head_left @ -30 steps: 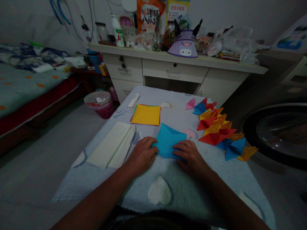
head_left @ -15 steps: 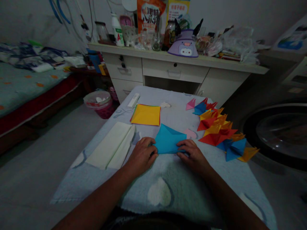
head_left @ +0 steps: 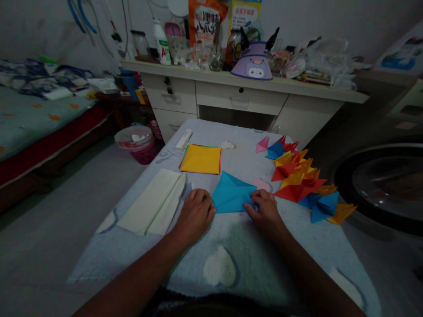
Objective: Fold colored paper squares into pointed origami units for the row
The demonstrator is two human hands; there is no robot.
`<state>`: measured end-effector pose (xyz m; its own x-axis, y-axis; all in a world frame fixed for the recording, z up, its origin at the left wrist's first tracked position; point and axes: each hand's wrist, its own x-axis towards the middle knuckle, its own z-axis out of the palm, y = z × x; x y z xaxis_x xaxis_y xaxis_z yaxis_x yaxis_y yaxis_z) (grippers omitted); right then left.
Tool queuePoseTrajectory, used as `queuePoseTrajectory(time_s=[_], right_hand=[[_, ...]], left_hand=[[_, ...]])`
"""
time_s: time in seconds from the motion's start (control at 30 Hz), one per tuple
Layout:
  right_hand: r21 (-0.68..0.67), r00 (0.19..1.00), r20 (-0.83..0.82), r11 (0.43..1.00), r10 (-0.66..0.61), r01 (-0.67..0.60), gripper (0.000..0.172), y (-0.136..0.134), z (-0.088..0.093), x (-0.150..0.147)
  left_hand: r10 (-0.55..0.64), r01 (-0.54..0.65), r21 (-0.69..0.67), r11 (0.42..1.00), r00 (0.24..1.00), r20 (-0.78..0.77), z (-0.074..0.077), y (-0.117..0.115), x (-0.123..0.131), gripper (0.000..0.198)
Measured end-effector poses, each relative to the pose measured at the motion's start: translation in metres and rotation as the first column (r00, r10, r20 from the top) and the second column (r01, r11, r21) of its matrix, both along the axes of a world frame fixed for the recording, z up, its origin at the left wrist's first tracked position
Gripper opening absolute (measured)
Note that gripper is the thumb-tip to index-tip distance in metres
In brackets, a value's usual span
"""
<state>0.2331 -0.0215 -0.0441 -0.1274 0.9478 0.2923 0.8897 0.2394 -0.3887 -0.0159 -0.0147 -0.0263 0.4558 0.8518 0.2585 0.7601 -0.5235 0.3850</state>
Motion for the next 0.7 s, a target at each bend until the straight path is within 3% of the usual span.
queuePoseTrajectory(time_s=[0.1, 0.23, 0.33, 0.43, 0.53, 0.7], right_hand=[[0.005, 0.999, 0.027, 0.999, -0.046, 0.046, 0.02, 0.0, -0.001, -0.002], [0.029, 0.998, 0.027, 0.998, -0.058, 0.058, 0.02, 0.0, -0.004, -0.004], [0.073, 0.998, 0.024, 0.996, -0.058, 0.056, 0.022, 0.0, -0.006, -0.004], [0.078, 0.997, 0.027, 0.995, -0.066, 0.064, 0.023, 0.001, -0.007, -0.005], [0.076, 0.996, 0.026, 0.994, -0.083, 0.081, 0.025, 0.001, -0.006, -0.006], [0.018, 0.991, 0.019, 0.991, -0.135, 0.135, 0.021, 0.001, -0.002, -0.005]], left_hand=[[0.037, -0.036, 0.043, 0.998, 0.999, -0.026, 0.001, -0.002, 0.002, 0.002], [0.051, -0.038, 0.169, 0.985, 0.996, -0.068, 0.001, -0.008, 0.008, 0.015], [-0.139, 0.164, 0.246, 0.955, 0.983, -0.116, -0.003, -0.013, 0.014, 0.017], [-0.337, 0.359, 0.231, 0.904, 0.933, -0.129, -0.008, -0.018, 0.02, 0.023], [-0.403, 0.419, 0.202, 0.885, 0.908, -0.116, -0.011, -0.021, 0.023, 0.032], [-0.399, 0.419, 0.171, 0.892, 0.906, -0.137, -0.014, -0.023, 0.023, 0.034]])
